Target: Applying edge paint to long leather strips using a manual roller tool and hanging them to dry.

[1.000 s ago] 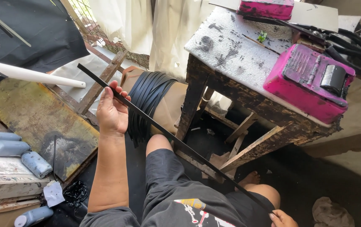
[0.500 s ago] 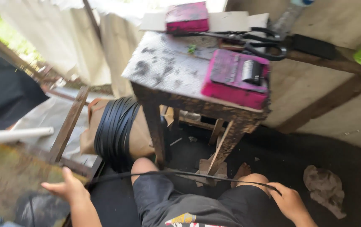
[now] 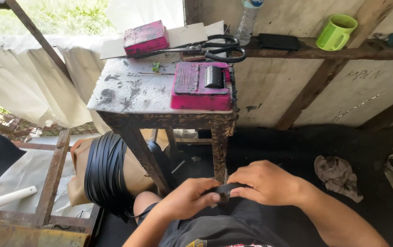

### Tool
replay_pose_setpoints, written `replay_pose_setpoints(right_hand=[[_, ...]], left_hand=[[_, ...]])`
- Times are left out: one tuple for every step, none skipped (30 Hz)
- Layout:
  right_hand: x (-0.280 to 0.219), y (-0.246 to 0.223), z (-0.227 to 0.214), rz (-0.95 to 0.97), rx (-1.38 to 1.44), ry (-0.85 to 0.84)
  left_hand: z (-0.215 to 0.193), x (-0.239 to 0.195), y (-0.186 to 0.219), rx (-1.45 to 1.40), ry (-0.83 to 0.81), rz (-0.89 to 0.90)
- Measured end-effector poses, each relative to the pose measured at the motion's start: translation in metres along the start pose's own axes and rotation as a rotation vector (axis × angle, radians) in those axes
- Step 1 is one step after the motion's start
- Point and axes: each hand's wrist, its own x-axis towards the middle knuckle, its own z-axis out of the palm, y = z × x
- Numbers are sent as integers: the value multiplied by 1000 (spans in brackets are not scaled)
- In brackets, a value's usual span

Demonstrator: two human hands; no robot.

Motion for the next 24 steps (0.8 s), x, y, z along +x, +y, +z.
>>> replay_pose_setpoints(right_hand=[[0, 0, -8, 3, -5, 7], [0, 0, -16, -16, -70, 31], [1, -1, -24, -34, -133, 56], [1, -5, -34, -30, -136, 64], [2, -9, -44, -135, -194, 140], [3, -14, -54, -240, -253, 216], [5, -19, -62, -239, -253, 218], [6, -24, -71, -259, -292, 263], [9, -29, -79, -282, -331, 308], [11, -32, -85, -283, -330, 309], [14, -36, -92, -274, -319, 319], [16, -39, -98, -265, -308, 329], [19, -42, -104, -267, -308, 331], [22, -45, -110, -262, -279, 346], [24, -48, -116, -256, -253, 361], [28, -50, -120, -258, -254, 364], [31, -52, -125, -249, -210, 376], [34, -54, -130, -241, -166, 389], [37, -55, -132, -238, -167, 391], [41, -55, -135, -222, -168, 421], [45, -55, -137, -207, -168, 449], [49, -52, -138, -206, -169, 450], [53, -50, -138, -198, -203, 471], [57, -47, -139, -190, -237, 493]], left_hand=[[-7, -3, -1, 5, -5, 5], [-15, -5, -3, 143, 86, 85], [-24, -8, -4, 279, 175, 165], [-33, -15, 5, 284, 169, 169], [-42, -22, 14, 325, 230, 156], [-51, -29, 22, 365, 292, 143], [-57, -34, 28, 366, 290, 143], [-63, -40, 34, 443, 370, 173], [-70, -46, 39, 519, 452, 202], [-76, -50, 45, 521, 452, 201], [-83, -55, 51, 600, 490, 224], [-89, -59, 58, 679, 529, 247], [-94, -63, 63, 682, 529, 247], [-99, -67, 68, 755, 622, 260], [-104, -70, 74, 826, 715, 274], [-111, -74, 82, 829, 716, 276], [-117, -78, 90, 815, 728, 240], [-123, -81, 97, 800, 741, 204], [-131, -84, 99, 800, 739, 207], [-138, -86, 101, 773, 740, 210], [-146, -89, 102, 747, 743, 212], [-154, -89, 103, 747, 742, 214], [-162, -90, 104, 837, 749, 221], [-170, -91, 105, 928, 755, 228]])
